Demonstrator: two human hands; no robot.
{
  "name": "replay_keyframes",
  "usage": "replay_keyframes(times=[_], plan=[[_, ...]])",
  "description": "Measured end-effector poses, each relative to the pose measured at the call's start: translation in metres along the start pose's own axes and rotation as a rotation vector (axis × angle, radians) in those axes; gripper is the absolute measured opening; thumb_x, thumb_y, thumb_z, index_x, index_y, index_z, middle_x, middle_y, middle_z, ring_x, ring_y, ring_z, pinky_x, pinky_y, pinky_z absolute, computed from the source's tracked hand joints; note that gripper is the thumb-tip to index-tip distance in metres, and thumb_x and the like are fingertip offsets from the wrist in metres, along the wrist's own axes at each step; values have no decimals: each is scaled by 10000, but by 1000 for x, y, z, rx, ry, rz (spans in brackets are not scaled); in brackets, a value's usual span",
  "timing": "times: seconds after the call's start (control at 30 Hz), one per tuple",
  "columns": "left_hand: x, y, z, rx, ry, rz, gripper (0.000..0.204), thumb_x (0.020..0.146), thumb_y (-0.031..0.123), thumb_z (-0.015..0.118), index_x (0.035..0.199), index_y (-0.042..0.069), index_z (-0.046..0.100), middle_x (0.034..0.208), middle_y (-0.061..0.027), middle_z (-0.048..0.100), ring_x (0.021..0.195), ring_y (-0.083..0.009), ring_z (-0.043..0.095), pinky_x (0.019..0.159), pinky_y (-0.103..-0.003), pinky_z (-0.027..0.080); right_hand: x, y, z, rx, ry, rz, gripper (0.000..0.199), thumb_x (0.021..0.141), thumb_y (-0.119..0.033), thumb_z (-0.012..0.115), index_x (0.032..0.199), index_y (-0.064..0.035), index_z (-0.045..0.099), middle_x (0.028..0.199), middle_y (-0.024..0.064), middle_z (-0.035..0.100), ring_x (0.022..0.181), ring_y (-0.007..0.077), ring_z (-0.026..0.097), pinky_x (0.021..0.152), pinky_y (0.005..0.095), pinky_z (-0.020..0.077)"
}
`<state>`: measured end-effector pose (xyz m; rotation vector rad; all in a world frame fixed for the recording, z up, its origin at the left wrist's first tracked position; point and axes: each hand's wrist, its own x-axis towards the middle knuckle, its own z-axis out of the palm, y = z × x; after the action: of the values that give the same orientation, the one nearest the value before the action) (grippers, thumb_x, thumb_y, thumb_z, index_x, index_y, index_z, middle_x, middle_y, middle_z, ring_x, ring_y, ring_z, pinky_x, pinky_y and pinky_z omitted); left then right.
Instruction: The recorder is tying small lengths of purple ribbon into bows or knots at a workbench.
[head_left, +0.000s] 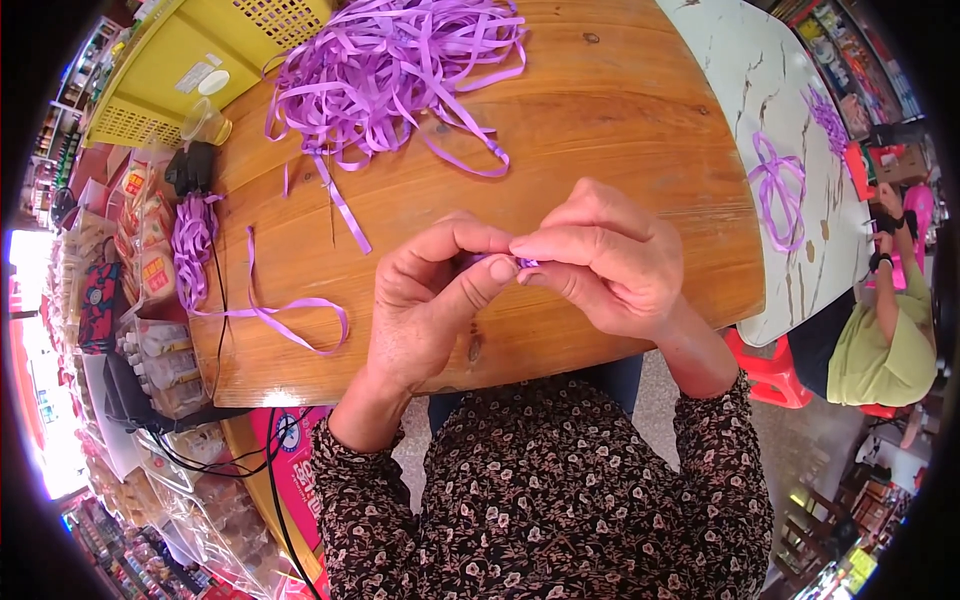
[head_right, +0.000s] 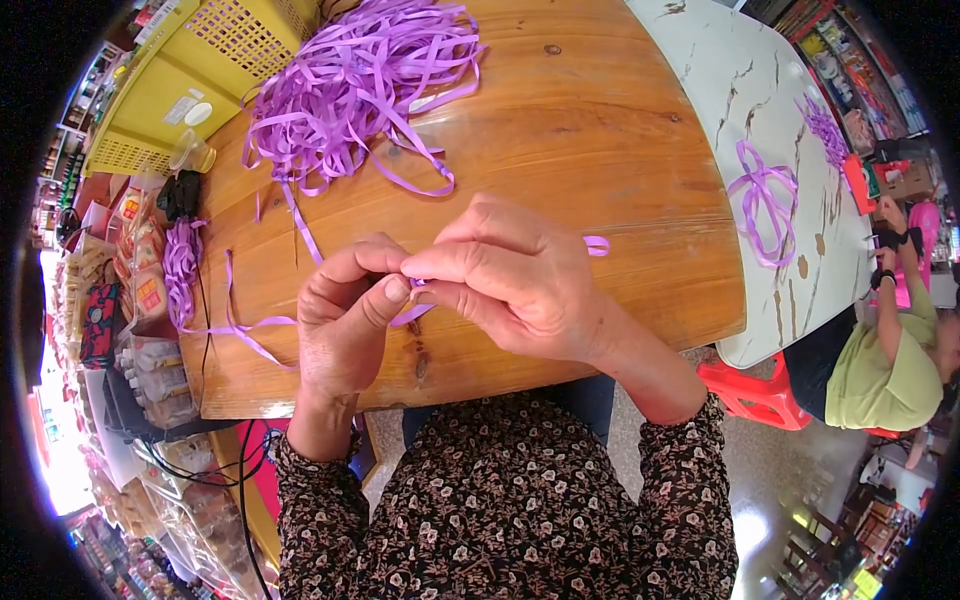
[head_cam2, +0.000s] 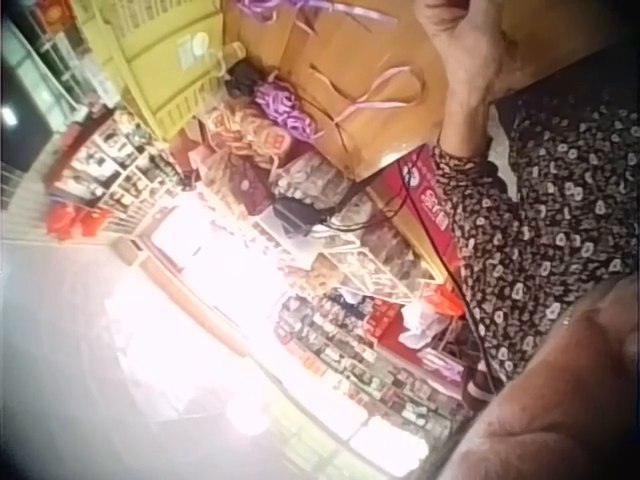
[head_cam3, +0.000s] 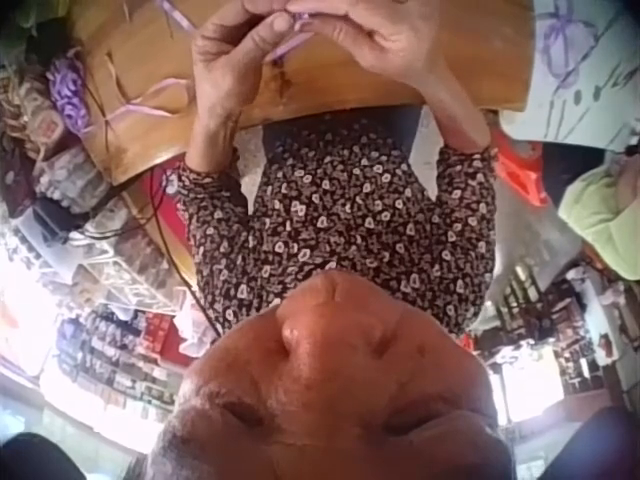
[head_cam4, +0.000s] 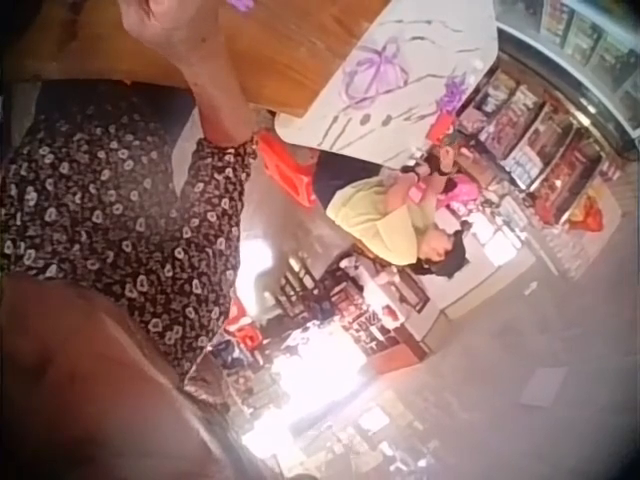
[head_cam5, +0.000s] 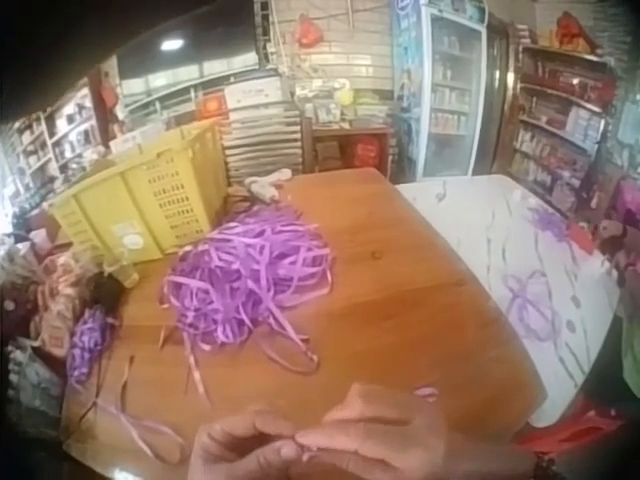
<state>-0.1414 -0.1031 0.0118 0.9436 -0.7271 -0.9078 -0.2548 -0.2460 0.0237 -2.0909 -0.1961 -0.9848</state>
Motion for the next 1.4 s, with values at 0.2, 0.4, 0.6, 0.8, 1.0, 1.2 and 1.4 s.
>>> replay_keyframes(times=[0.2, 0.4, 0.6, 0.8, 1.0, 1.2, 1.4], plan=[[-3, -1, 2, 37, 5, 30, 69, 843, -49, 591, 885, -2, 617, 831, -12, 554, 756, -77, 490, 677, -202, 389, -4, 0, 3, -77, 32, -111, 196, 692, -15, 729, 873, 10, 657, 741, 73, 593, 592, 161, 529, 489, 255, 388], [-3, -2, 5, 283, -41, 188, 49, 851, -34, 588, 866, 9, 607, 804, -1, 528, 720, -61, 459, 647, -195, 367, -7, -5, 5, 22, 77, -14, 204, 681, 5, 713, 875, -12, 651, 741, 65, 576, 611, 175, 537, 513, 266, 413], [-3, -11, 11, 93, 93, 114, 55, 856, -28, 588, 903, -10, 611, 824, -2, 537, 747, -55, 476, 676, -186, 384, -7, 8, 6, -20, 36, -27, 177, 724, 14, 695, 890, 15, 635, 787, 77, 591, 635, 167, 534, 534, 260, 411], [-2, -19, 6, 5, 216, 68, 98, 832, -30, 620, 927, -12, 633, 818, 3, 537, 745, -56, 480, 674, -184, 390, -8, 12, 9, 250, -24, 204, 269, 793, 29, 619, 1060, 5, 631, 833, 75, 593, 672, 145, 532, 570, 239, 422], [-1, -16, 2, 219, 230, 206, 116, 801, -44, 641, 912, -10, 647, 804, 0, 531, 716, -61, 462, 644, -187, 375, -11, 6, 1, 478, 2, 460, 290, 874, -27, 564, 1157, 31, 564, 849, 74, 605, 715, 115, 553, 615, 195, 436], [4, -9, 4, 375, 219, 281, 136, 793, -49, 647, 925, -18, 646, 797, -12, 534, 715, -72, 460, 638, -191, 370, -14, 7, 0, 682, 145, 535, 247, 860, -27, 593, 1090, 48, 546, 862, 108, 626, 799, 128, 608, 647, 211, 492], [6, -11, 9, 361, 206, 275, 151, 788, -53, 656, 934, -20, 643, 804, -17, 535, 716, -73, 464, 637, -192, 373, -16, 21, 1, 710, 176, 452, 156, 812, 20, 626, 961, 31, 582, 839, 126, 616, 725, 143, 574, 565, 211, 450]])
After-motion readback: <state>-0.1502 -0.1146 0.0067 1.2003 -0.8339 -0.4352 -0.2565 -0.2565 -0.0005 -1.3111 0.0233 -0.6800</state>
